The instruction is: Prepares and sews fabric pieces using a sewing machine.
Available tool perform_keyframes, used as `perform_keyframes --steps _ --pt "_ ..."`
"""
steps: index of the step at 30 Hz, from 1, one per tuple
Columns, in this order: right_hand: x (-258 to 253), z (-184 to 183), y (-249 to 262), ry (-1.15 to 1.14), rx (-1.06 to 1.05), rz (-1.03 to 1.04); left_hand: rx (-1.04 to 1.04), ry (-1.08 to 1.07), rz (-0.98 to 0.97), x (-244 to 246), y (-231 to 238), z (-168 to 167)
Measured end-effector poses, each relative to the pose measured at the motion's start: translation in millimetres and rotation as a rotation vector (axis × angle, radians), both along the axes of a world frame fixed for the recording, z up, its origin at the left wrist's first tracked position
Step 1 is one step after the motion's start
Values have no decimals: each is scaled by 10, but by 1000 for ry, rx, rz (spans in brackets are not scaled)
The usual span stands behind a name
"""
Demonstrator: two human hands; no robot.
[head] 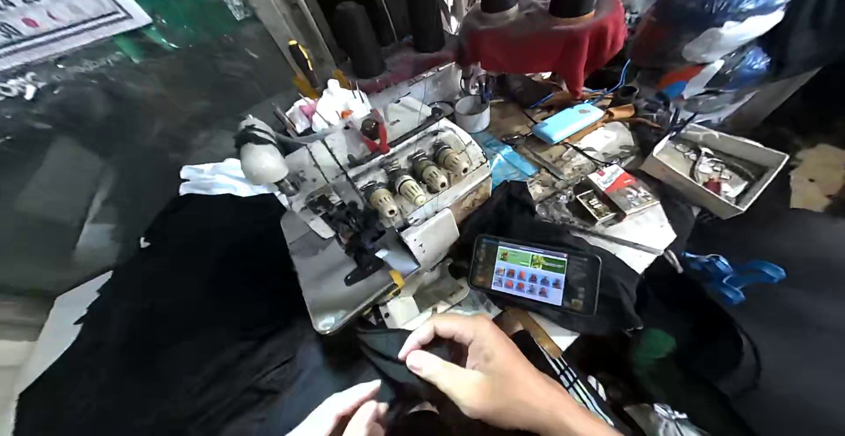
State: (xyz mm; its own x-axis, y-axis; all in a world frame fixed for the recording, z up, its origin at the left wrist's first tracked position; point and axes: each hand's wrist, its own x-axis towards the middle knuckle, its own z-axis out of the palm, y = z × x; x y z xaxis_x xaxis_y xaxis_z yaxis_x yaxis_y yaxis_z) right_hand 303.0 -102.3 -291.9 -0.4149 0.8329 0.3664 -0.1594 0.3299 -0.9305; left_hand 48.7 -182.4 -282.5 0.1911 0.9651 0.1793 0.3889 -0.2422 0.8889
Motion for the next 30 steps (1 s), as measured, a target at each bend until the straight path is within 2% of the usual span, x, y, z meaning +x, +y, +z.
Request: perform_keyframes --steps 3,6,8,10,12,16,19,21,23,26,30 --pt "168 135 -67 -108 23 89 -65 -16 68 62 45 -236" --pt "349 242 -162 -144 12 159 -88 -58 106 103 113 -164" --pt "413 266 -249 -157 32 163 -41 -44 180 228 105 -109" --pt "443 260 -321 -164 51 176 101 -38 227 378 91 -87" --pt "455 247 -366 -181 73 238 194 -46 224 541 67 -4" --pt "492 269 -390 -274 116 327 218 75 156 726 -15 60" --pt "514 396 -399 -320 146 283 257 100 102 721 -95 19" --pt "434 542 -505 -313 124 204 259 77 97 722 -163 144" --pt "427 556 -523 -312 125 213 249 42 106 735 -238 243" --pt "489 445 -446 -344 168 300 282 11 104 739 -255 143" --pt "429 497 -499 -304 155 313 284 22 131 732 -283 137"
